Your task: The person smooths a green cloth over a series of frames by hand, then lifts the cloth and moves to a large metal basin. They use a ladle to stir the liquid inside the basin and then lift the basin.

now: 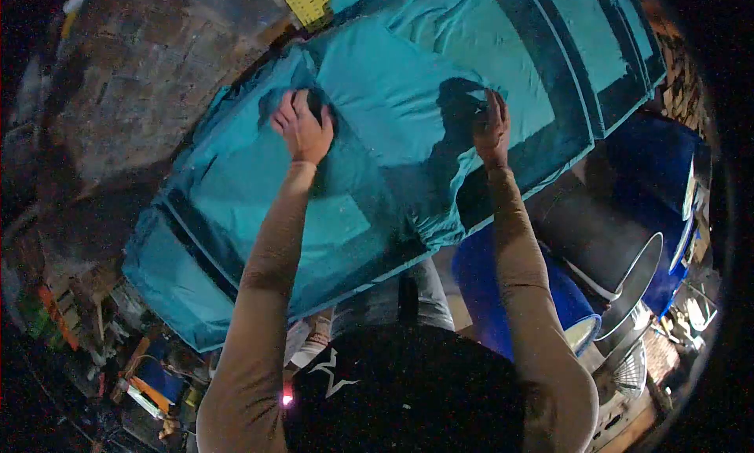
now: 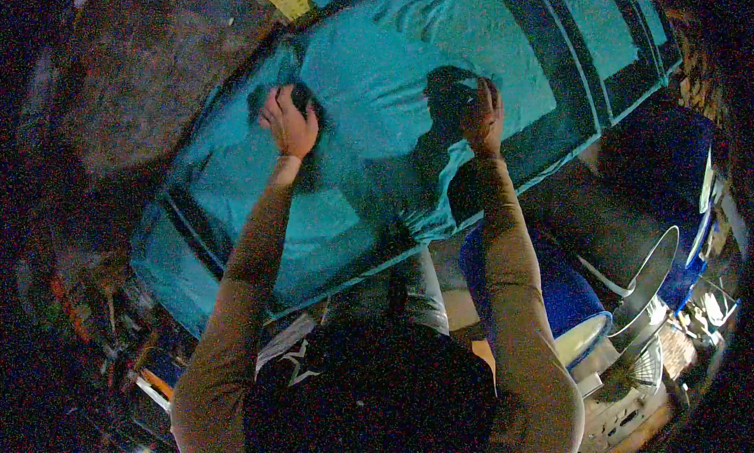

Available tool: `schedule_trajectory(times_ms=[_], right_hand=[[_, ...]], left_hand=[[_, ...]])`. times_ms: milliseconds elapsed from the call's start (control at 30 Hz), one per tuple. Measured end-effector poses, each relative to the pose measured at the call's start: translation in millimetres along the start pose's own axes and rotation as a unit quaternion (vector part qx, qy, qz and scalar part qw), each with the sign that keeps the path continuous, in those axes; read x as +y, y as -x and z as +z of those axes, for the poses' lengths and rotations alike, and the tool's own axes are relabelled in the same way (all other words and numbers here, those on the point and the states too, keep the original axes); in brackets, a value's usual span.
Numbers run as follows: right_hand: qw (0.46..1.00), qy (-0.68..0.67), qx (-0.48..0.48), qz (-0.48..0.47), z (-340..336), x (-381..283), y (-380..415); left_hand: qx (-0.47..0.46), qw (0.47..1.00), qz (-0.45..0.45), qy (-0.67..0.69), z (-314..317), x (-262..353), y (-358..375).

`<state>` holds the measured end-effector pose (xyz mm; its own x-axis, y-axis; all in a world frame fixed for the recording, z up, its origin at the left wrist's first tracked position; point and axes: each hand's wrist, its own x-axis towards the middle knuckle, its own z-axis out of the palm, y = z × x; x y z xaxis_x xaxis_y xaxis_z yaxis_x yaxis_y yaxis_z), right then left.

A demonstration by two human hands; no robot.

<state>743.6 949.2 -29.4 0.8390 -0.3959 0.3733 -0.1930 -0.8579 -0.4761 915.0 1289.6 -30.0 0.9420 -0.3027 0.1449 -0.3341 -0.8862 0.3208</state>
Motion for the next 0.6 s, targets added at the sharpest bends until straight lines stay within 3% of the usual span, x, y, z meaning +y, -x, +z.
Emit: schedule_trajectory(times_ms=[67, 133, 200, 233, 333, 433, 500, 600], right_hand=[[0.999, 0.002, -0.047, -0.004, -2.3, 5.0, -2.9], [0.994, 0.007, -0.107, 0.001, -12.6, 4.8, 3.8], [0.988, -0.021, -0.150, 0.004, -19.9, -6.5, -3.5], [0.989, -0.006, -0.130, -0.071, -19.4, -4.6, -6.9], [0.989, 0.061, -0.110, -0.075, 6.8, 34.4, 25.2], [0.990, 0.051, -0.116, -0.065, -3.7, 4.0, 17.0], [0.991, 0.040, -0.103, -0.075, 2.4, 2.8, 8.1], [0.992, 0.067, -0.110, -0.007, 3.1, -1.1, 20.2]], left_hand=[[-0.004, 0.999, 0.031, -0.021, 13.4, -6.2, -8.6], [-0.021, 0.989, 0.071, -0.126, 17.1, -7.4, -8.0], [-0.004, 0.990, 0.080, -0.113, 22.2, -9.5, -10.4], [0.000, 0.991, 0.082, -0.105, 19.3, -7.5, -12.0], [0.015, 0.995, 0.081, -0.057, 22.6, -5.4, -10.5], [-0.010, 0.993, 0.084, -0.085, 11.7, -6.8, 2.5], [0.079, 0.995, 0.013, 0.058, 2.4, 11.3, 22.2], [0.023, 0.992, -0.032, 0.120, -2.6, 53.1, 83.1]])
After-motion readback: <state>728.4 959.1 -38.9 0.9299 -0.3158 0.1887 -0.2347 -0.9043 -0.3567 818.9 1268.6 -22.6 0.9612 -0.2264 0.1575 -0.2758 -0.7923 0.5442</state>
